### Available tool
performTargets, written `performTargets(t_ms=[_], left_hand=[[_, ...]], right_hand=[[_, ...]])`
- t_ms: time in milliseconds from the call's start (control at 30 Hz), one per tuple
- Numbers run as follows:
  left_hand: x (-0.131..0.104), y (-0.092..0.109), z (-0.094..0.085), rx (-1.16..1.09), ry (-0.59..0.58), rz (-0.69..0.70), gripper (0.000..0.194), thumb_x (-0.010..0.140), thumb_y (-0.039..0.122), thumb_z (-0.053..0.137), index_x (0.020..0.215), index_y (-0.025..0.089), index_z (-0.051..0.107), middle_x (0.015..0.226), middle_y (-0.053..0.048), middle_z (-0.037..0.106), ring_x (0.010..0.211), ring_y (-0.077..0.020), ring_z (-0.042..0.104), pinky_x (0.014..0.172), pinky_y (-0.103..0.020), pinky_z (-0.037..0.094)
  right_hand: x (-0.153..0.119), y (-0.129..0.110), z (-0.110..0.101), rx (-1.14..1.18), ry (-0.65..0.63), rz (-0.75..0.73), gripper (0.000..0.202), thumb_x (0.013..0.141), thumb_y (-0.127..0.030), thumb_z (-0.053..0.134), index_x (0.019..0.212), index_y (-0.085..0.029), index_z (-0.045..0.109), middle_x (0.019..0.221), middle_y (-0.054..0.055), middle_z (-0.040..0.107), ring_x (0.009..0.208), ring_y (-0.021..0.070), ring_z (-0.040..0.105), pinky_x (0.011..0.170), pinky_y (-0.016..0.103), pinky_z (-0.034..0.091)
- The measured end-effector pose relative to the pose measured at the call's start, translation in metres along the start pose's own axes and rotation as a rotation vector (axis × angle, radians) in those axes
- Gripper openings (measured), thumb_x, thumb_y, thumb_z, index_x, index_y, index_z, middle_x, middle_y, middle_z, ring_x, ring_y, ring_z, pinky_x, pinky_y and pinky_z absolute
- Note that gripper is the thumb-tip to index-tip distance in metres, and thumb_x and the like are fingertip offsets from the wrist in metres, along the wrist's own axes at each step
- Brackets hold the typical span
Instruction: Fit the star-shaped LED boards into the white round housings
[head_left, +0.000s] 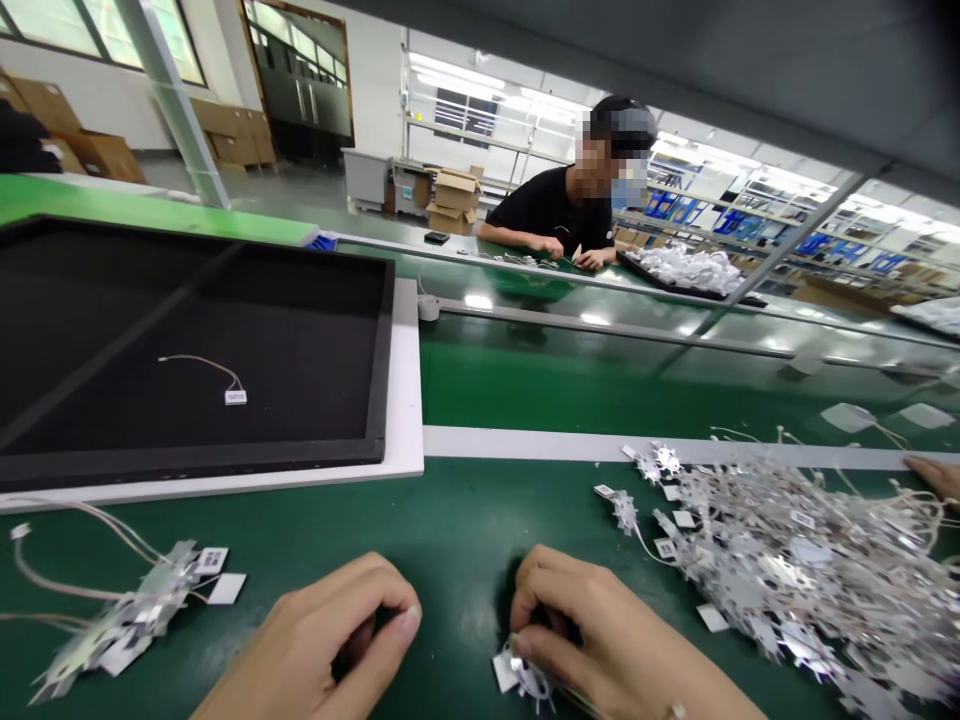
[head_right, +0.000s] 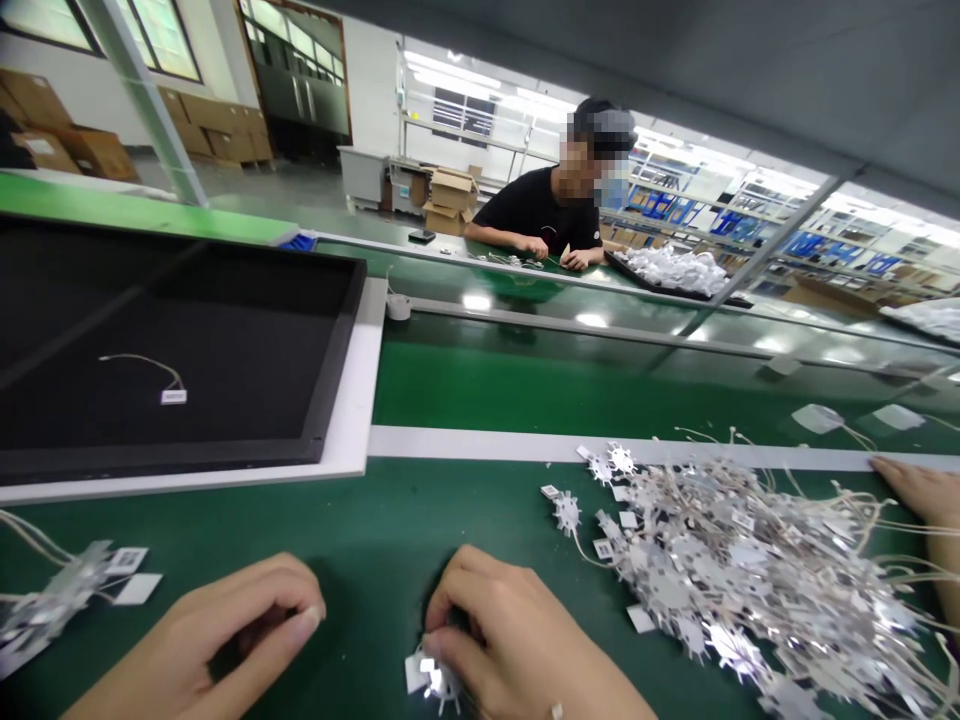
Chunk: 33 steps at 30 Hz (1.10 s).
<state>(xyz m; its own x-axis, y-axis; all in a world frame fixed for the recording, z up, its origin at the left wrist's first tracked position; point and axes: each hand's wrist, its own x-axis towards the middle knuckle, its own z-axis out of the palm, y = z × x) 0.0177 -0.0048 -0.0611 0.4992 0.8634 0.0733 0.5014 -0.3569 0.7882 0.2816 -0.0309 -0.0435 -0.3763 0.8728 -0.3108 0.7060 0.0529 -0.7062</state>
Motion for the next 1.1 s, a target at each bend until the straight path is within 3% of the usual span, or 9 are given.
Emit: performTargets(t_ms=[100,267,433,567,667,833,967,1100], left_hand=[[0.0,0.002,-0.002,0.005,-0.017,0.005,0.032,0.098,0.042,0.049,0.076,0.025,0.064,0.073,0.0,0.066,0.06,-0.0152,0.06,0.058,-0.021,0.052],[-0.002,0.003,-0.002,0.01,0.001,-0.016,0.031,0.099,0.04,0.049,0.077,0.025,0.065,0.075,-0.001,0.067,0.063,-0.0161,0.06,0.061,-0.022,0.052],[-0.003,0.004,-0.001,0.009,0.002,-0.016,0.033,0.099,0.039,0.046,0.077,0.024,0.065,0.075,-0.002,0.066,0.064,-0.0164,0.06,0.062,-0.024,0.052],[-0.003,0.004,0.0,0.003,-0.018,-0.024,0.032,0.1,0.038,0.045,0.078,0.024,0.064,0.078,-0.002,0.066,0.066,-0.0164,0.06,0.063,-0.024,0.05],[-0.003,0.004,0.0,-0.01,-0.062,-0.045,0.033,0.101,0.04,0.043,0.08,0.024,0.063,0.079,-0.001,0.066,0.067,-0.0163,0.06,0.062,-0.025,0.047],[-0.004,0.006,-0.002,0.005,-0.136,-0.079,0.033,0.103,0.041,0.039,0.085,0.024,0.062,0.083,-0.001,0.065,0.07,-0.0164,0.06,0.065,-0.027,0.046],[-0.004,0.007,-0.002,0.025,-0.131,-0.075,0.033,0.102,0.039,0.039,0.085,0.024,0.063,0.083,-0.001,0.066,0.069,-0.0164,0.059,0.062,-0.027,0.044],[-0.004,0.007,-0.002,0.029,-0.126,-0.067,0.033,0.102,0.038,0.04,0.084,0.024,0.063,0.081,-0.001,0.065,0.068,-0.016,0.059,0.061,-0.027,0.044]], right_hand=[[0.001,-0.001,0.002,-0.037,0.033,-0.03,0.011,0.094,-0.015,0.053,0.088,-0.021,0.061,0.087,0.0,0.064,0.075,0.0143,0.056,0.066,0.025,0.039],[-0.006,-0.004,-0.008,-0.056,0.039,0.044,0.017,0.099,-0.02,0.048,0.084,-0.021,0.057,0.08,-0.001,0.063,0.072,0.0143,0.054,0.066,0.026,0.039],[-0.017,-0.007,-0.024,-0.042,-0.041,0.077,0.016,0.098,-0.022,0.052,0.107,-0.024,0.065,0.102,0.001,0.067,0.088,0.0159,0.06,0.076,0.026,0.045],[-0.016,-0.011,-0.02,-0.065,-0.103,0.029,0.026,0.097,-0.024,0.059,0.121,-0.031,0.067,0.111,0.001,0.065,0.096,0.0166,0.062,0.083,0.027,0.047],[-0.011,-0.014,-0.011,-0.067,-0.122,-0.024,0.022,0.096,-0.021,0.062,0.112,-0.034,0.071,0.112,-0.002,0.063,0.096,0.0146,0.062,0.085,0.027,0.046],[-0.006,-0.014,-0.002,-0.063,-0.078,-0.091,0.016,0.099,-0.019,0.057,0.097,-0.026,0.071,0.106,-0.001,0.063,0.088,0.0131,0.061,0.08,0.026,0.046],[-0.006,-0.014,-0.002,-0.075,-0.047,-0.119,0.019,0.1,-0.015,0.049,0.091,-0.022,0.064,0.099,0.0,0.063,0.085,0.0137,0.059,0.076,0.027,0.046],[-0.01,-0.016,-0.006,-0.048,-0.095,-0.084,0.011,0.098,-0.015,0.054,0.093,-0.023,0.061,0.104,-0.001,0.062,0.091,0.0135,0.059,0.081,0.027,0.045]])
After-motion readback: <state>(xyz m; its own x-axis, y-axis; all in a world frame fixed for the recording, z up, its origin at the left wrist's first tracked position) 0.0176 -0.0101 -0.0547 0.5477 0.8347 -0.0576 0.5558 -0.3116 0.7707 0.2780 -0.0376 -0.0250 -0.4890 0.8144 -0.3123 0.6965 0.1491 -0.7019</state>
